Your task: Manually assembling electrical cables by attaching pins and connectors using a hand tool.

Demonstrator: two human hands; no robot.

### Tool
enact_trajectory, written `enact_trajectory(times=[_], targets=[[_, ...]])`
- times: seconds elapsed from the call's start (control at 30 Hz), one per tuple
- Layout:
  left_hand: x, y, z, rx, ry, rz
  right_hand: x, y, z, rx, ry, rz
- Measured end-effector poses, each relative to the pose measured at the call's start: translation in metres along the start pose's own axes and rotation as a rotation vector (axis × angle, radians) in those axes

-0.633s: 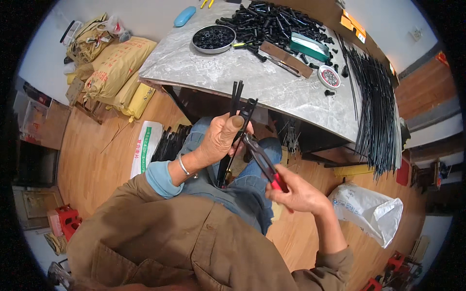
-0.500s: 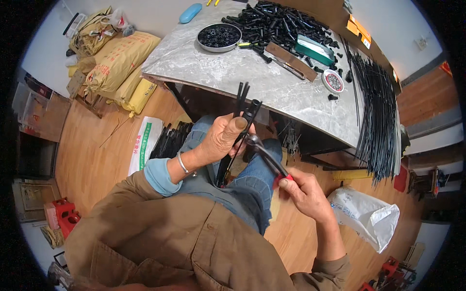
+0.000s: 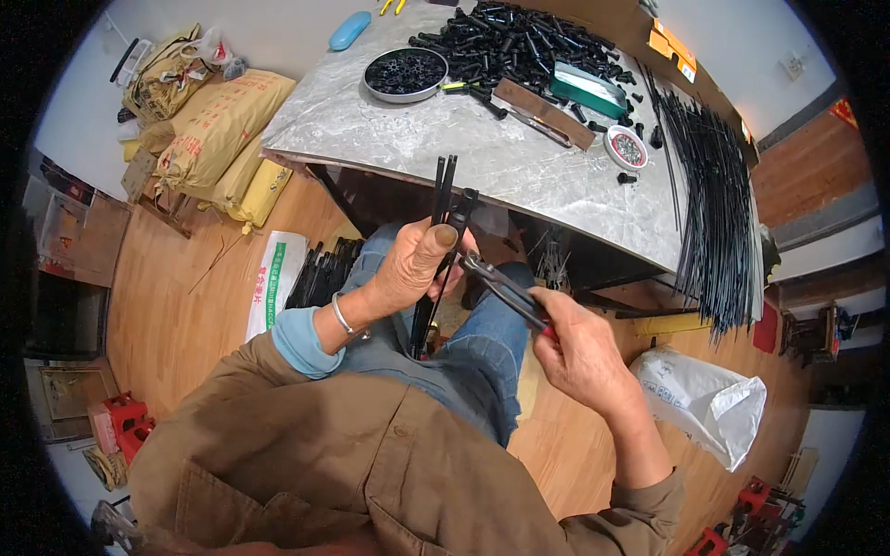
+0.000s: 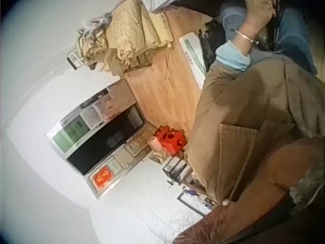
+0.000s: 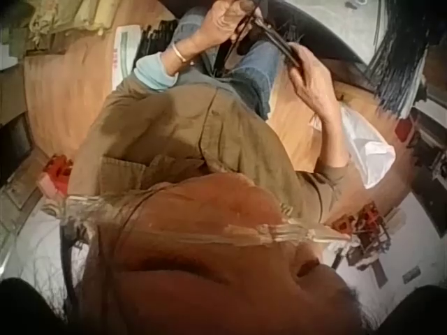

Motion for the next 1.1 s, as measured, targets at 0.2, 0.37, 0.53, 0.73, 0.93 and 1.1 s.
enact_trajectory(times=[0.2, 0.37, 0.53, 0.73, 0.93, 1.1], targets=[[-0.001, 0.001, -0.004, -0.033, -0.026, 0.124, 0.0, 0.018, -0.014, 0.558, 0.099, 0.386], [0.002, -0.001, 0.003, -0.048, -0.051, 0.109, 0.003, 0.004, -0.003, 0.41, -0.022, 0.297], [0.002, -0.001, 0.005, -0.08, -0.069, 0.114, -0.003, 0.006, 0.008, 0.448, -0.006, 0.262], [0.005, 0.0, 0.01, -0.169, -0.078, 0.105, 0.0, 0.003, -0.003, 0.374, -0.023, 0.333], [0.004, -0.002, 0.01, -0.176, -0.072, 0.08, -0.01, 0.013, 0.018, 0.51, 0.027, 0.301], [0.006, 0.0, 0.011, -0.201, -0.091, 0.113, 0.0, 0.004, 0.0, 0.441, -0.025, 0.353]])
Point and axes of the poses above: each hand's wrist, its own x-axis towards the middle knuckle, its own y-axis out of the palm, z = x × y, the point moved 2 cm from there along x, towards the middle knuckle, and after that the axes turned 15 degrees about y, right-handed, at the moved point
